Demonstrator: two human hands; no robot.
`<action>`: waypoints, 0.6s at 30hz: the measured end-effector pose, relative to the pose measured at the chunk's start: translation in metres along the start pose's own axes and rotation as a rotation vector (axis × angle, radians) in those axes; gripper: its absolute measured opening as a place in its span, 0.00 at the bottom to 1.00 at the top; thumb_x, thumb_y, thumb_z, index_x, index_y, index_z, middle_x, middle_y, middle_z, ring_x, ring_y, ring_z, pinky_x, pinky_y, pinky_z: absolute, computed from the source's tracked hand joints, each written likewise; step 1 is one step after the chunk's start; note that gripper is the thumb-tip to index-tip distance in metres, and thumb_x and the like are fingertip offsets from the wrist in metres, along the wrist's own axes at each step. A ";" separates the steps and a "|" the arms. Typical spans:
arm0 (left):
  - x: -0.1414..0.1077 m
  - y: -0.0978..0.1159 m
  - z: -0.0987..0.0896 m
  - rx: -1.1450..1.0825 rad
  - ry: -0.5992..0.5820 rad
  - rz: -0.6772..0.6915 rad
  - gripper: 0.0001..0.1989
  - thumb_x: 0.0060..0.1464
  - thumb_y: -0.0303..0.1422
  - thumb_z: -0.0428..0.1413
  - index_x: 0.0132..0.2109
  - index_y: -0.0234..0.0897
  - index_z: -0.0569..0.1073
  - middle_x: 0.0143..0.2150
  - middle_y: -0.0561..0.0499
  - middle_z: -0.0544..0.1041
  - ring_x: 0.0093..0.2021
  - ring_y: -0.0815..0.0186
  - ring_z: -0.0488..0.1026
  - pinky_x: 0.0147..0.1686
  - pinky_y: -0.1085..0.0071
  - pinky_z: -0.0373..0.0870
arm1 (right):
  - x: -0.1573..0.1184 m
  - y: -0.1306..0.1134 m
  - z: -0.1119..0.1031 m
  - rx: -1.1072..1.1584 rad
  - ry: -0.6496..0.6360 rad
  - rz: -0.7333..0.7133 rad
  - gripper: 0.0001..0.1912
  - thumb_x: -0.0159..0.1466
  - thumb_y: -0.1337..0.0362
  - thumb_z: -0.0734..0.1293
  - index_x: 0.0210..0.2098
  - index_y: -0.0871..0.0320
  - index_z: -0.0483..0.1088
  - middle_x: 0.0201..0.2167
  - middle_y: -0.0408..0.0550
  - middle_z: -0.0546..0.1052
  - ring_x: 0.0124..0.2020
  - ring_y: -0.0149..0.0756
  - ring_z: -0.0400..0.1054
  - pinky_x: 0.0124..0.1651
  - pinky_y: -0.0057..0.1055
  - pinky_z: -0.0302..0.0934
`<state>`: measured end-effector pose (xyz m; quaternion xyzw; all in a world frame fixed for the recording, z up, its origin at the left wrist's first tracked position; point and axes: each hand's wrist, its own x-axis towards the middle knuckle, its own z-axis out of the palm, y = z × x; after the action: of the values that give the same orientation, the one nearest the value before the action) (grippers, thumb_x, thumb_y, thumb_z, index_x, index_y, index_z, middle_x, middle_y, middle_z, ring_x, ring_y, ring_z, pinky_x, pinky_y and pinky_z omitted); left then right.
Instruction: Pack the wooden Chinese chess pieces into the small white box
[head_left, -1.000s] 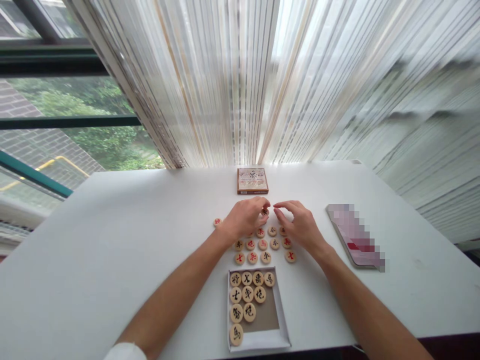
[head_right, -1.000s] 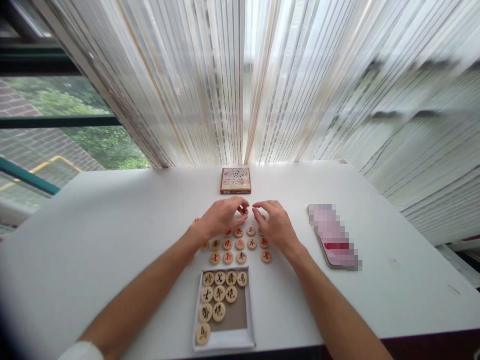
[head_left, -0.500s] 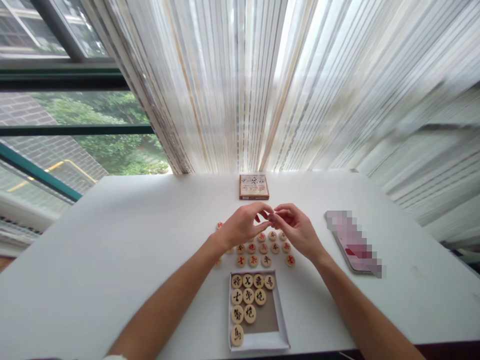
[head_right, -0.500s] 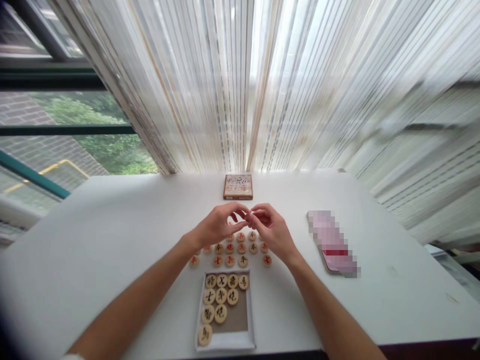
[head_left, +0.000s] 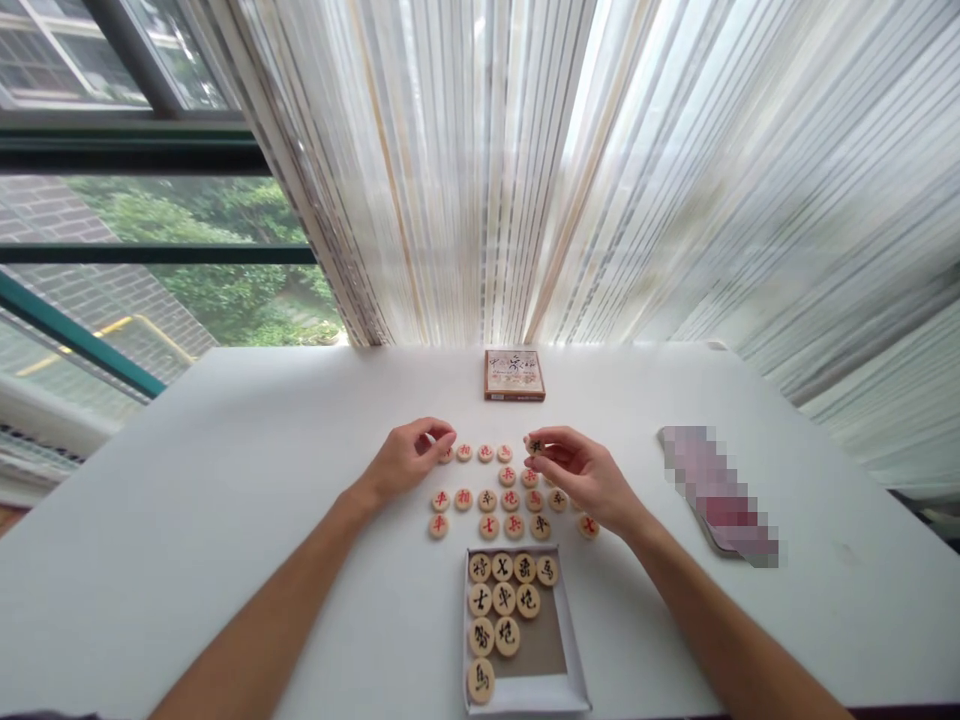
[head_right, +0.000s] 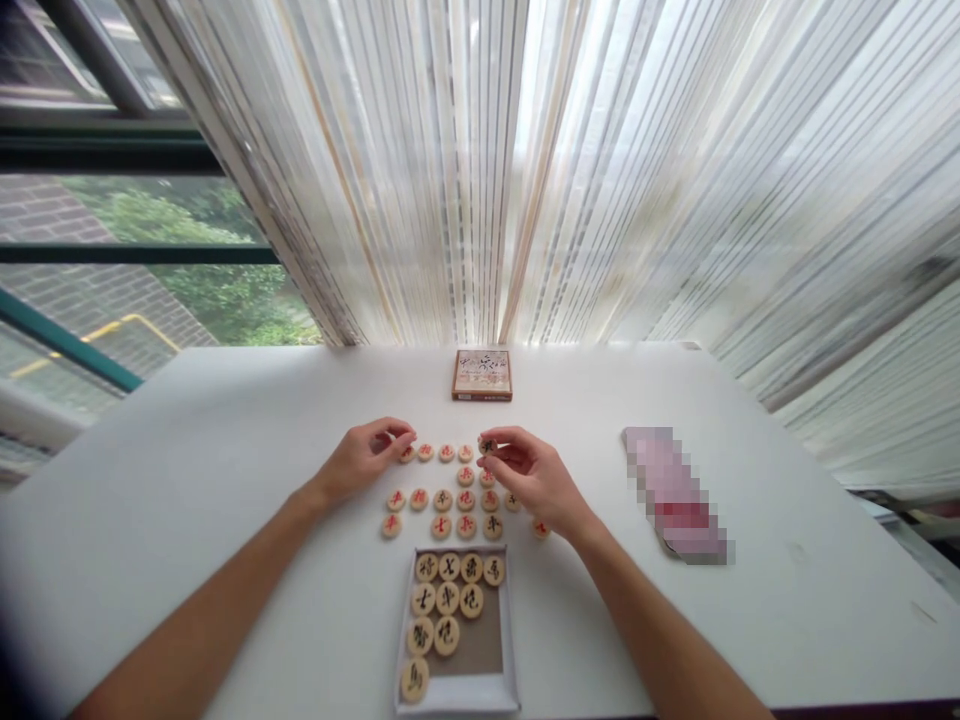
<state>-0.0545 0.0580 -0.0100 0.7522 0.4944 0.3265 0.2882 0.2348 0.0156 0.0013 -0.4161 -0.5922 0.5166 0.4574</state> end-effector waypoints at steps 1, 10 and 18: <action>-0.001 -0.002 0.000 0.010 -0.014 0.006 0.15 0.64 0.44 0.54 0.46 0.38 0.77 0.39 0.48 0.81 0.36 0.63 0.77 0.38 0.68 0.76 | -0.001 0.000 0.001 0.000 -0.009 0.014 0.17 0.62 0.55 0.75 0.48 0.54 0.75 0.44 0.50 0.82 0.43 0.40 0.79 0.48 0.38 0.75; -0.006 -0.008 -0.011 0.105 -0.090 0.134 0.13 0.58 0.39 0.61 0.49 0.42 0.78 0.49 0.47 0.79 0.50 0.58 0.75 0.54 0.61 0.73 | -0.004 -0.002 0.001 -0.056 -0.023 0.054 0.19 0.64 0.54 0.73 0.51 0.54 0.73 0.45 0.51 0.82 0.44 0.43 0.80 0.49 0.40 0.75; -0.006 -0.009 -0.012 0.094 -0.085 0.075 0.11 0.58 0.38 0.59 0.47 0.42 0.78 0.46 0.47 0.80 0.46 0.59 0.76 0.49 0.62 0.76 | -0.002 0.003 -0.006 -0.064 0.027 0.045 0.19 0.64 0.55 0.73 0.52 0.53 0.73 0.46 0.51 0.82 0.44 0.42 0.79 0.48 0.39 0.76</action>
<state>-0.0704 0.0574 -0.0110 0.7962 0.4679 0.2811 0.2610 0.2408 0.0156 -0.0011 -0.4506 -0.5926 0.5019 0.4403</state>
